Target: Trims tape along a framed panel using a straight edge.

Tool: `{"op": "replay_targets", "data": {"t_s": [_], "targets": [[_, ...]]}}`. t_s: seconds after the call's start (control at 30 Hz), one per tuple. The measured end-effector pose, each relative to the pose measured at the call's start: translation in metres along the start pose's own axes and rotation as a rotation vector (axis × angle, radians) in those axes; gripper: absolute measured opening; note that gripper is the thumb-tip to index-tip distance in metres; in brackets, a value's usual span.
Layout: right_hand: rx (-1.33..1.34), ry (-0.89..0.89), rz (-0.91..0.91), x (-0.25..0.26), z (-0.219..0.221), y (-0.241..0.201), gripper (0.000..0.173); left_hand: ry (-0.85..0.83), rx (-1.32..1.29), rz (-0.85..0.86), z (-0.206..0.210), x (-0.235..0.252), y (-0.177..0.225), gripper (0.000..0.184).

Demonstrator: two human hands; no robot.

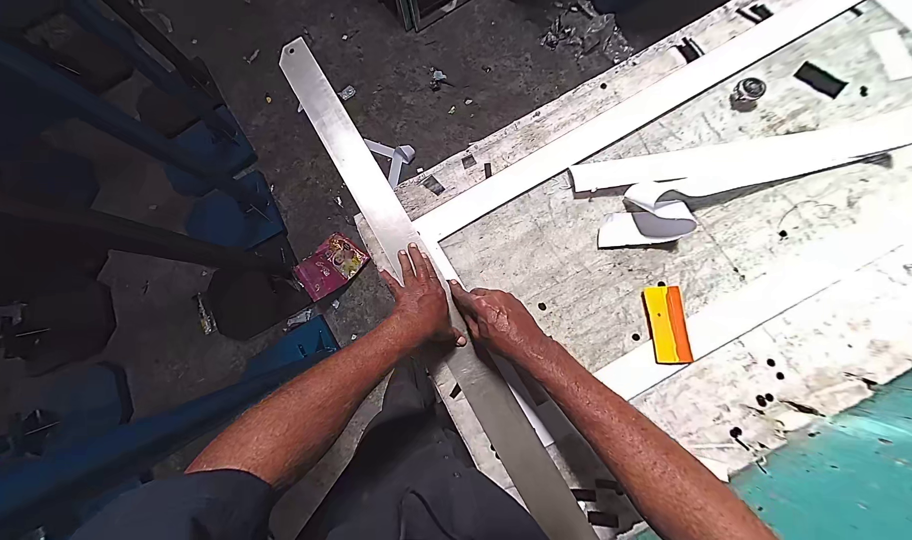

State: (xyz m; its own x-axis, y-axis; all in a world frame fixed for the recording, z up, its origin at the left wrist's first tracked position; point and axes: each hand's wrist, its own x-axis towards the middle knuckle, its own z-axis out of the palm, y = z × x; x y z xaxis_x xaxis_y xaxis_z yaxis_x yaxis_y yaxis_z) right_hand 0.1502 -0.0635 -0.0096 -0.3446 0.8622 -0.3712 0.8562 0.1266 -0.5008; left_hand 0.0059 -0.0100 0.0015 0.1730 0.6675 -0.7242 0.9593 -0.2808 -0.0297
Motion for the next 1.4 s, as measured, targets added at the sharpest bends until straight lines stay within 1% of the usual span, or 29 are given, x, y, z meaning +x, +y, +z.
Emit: {"op": "replay_targets", "data": {"t_s": [0.2, 0.43, 0.6, 0.93, 1.17, 1.4], "targets": [[0.005, -0.032, 0.007, -0.027, 0.008, 0.004, 0.055, 0.007, 0.024, -0.033, -0.001, 0.0, 0.003, 0.168], [-0.011, 0.029, -0.019, -0.057, 0.025, 0.01, 0.055, 0.03, 0.025, -0.04, 0.0, 0.002, 0.004, 0.167], [-0.009, 0.067, -0.026, -0.081, 0.035, 0.016, 0.054, 0.062, 0.013, -0.06, 0.004, 0.005, 0.004, 0.174], [-0.022, 0.103, -0.04, -0.128, 0.055, 0.024, 0.054, 0.096, 0.032, -0.075, 0.009, 0.005, 0.005, 0.177], [-0.067, 0.122, -0.048, -0.165, 0.068, 0.028, 0.053, 0.108, 0.074, -0.064, 0.01, 0.004, 0.005, 0.177], [-0.046, 0.156, -0.061, -0.196, 0.08, 0.033, 0.052, 0.116, 0.061, -0.064, 0.011, 0.006, 0.005, 0.176]]}}
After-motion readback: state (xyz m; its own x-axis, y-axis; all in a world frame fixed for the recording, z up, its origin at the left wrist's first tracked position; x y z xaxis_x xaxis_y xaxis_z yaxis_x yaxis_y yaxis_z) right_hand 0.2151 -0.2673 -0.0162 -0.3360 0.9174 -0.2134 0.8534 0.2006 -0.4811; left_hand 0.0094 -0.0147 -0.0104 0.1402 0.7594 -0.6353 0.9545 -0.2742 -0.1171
